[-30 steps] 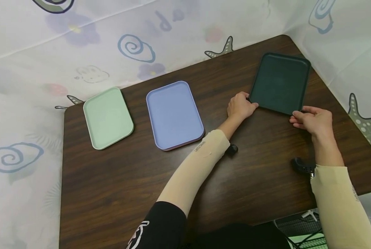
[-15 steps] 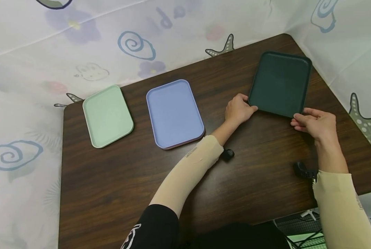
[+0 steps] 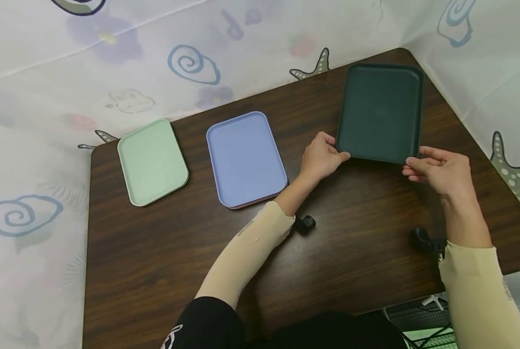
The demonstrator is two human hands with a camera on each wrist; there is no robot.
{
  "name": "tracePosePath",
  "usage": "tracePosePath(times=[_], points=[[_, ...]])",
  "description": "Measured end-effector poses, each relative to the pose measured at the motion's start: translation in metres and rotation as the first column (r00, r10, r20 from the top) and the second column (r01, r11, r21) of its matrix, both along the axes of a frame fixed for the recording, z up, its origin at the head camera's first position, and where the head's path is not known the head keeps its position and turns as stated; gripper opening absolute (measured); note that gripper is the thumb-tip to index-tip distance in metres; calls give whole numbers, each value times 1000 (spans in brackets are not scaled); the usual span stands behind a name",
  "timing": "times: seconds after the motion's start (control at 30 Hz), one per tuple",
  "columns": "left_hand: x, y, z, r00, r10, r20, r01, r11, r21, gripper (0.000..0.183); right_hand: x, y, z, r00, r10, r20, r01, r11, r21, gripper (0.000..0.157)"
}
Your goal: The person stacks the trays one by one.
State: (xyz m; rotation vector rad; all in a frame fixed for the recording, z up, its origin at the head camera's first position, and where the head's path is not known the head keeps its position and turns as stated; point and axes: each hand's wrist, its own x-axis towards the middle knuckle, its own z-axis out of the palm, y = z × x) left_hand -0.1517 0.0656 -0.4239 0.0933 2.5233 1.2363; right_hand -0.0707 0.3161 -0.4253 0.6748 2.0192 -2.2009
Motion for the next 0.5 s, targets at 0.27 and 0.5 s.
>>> tracePosePath(times=[0.27, 0.5], points=[[16, -31, 8, 1000, 8, -7, -7, 984, 175, 29, 0, -14, 13, 995, 93, -22, -93, 995, 22, 74], [34, -58, 11, 998, 44, -33, -32, 947, 320, 28, -1, -33, 16, 983, 180, -40, -177, 981, 78, 68]])
